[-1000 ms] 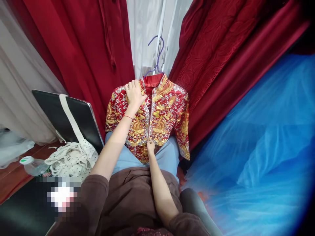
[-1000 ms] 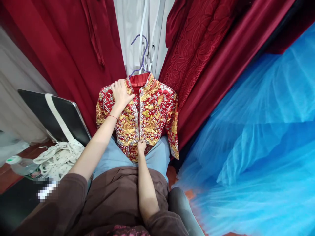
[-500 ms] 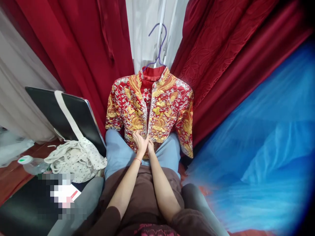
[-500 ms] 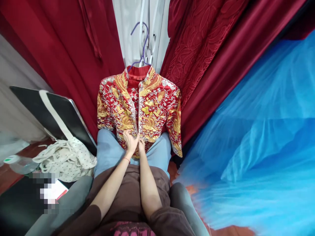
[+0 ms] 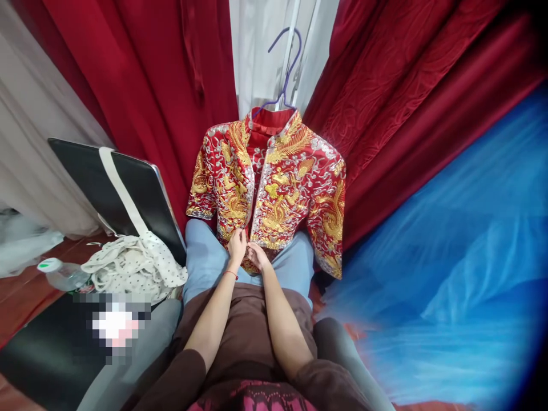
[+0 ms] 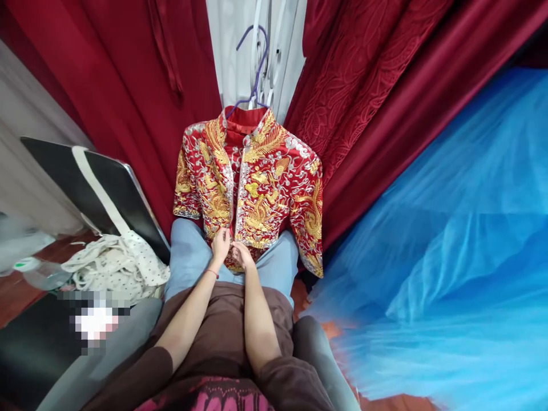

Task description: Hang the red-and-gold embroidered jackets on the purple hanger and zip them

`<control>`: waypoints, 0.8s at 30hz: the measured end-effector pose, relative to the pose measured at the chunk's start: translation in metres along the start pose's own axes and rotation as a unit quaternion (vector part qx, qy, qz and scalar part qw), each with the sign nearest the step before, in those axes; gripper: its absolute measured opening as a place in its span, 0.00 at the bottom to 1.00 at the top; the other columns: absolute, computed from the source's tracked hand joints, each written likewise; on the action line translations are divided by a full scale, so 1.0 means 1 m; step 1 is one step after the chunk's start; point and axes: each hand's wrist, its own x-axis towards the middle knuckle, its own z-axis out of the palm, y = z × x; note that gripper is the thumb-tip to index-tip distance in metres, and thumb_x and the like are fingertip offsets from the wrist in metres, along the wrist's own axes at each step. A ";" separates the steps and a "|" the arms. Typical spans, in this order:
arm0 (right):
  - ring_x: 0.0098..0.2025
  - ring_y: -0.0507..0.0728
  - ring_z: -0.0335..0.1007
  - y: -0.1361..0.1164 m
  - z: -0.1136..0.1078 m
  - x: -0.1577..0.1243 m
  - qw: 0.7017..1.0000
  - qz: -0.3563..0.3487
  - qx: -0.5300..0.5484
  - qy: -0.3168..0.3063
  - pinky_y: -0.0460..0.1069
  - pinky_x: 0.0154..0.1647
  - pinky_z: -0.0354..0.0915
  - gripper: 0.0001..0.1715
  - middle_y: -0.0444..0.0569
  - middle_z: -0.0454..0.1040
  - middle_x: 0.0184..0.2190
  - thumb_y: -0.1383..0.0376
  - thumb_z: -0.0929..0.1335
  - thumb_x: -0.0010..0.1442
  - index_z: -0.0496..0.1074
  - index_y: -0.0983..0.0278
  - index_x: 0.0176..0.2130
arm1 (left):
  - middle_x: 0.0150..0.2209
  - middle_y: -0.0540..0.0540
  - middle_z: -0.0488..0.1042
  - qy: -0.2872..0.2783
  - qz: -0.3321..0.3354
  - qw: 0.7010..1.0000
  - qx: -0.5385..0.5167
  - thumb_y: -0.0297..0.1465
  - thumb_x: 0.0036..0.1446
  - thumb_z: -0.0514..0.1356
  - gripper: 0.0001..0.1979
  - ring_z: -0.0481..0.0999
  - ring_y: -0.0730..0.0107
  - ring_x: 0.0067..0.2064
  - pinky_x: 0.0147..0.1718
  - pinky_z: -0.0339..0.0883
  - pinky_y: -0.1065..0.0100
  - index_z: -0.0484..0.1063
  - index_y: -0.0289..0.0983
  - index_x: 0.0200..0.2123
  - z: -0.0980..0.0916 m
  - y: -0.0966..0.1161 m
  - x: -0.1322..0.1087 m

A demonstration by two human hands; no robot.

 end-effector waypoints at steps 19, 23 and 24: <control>0.23 0.51 0.61 -0.014 0.008 -0.005 0.983 -0.088 -0.095 0.129 0.46 0.26 0.56 0.19 0.40 0.70 0.17 0.51 0.74 0.44 0.70 0.63 0.25 | 0.33 0.48 0.76 -0.033 -0.039 0.998 0.028 0.37 0.69 0.50 0.16 0.72 0.69 0.34 0.31 0.53 0.71 0.66 0.39 0.30 -0.020 -0.005 0.017; 0.20 0.52 0.54 -0.026 0.012 -0.017 0.953 -0.137 -0.150 0.223 0.48 0.24 0.54 0.21 0.37 0.60 0.12 0.49 0.69 0.49 0.60 0.59 0.21 | 0.30 0.48 0.74 0.023 -0.091 0.995 -0.021 0.37 0.68 0.51 0.14 0.72 0.68 0.33 0.34 0.60 0.70 0.64 0.39 0.29 -0.038 -0.018 0.025; 0.20 0.52 0.53 -0.032 0.016 -0.021 0.947 -0.148 -0.168 0.231 0.48 0.24 0.53 0.21 0.37 0.58 0.11 0.49 0.68 0.50 0.58 0.58 0.20 | 0.31 0.48 0.75 0.013 -0.088 0.996 -0.031 0.37 0.66 0.53 0.12 0.73 0.67 0.33 0.35 0.62 0.70 0.65 0.39 0.30 -0.041 -0.020 0.026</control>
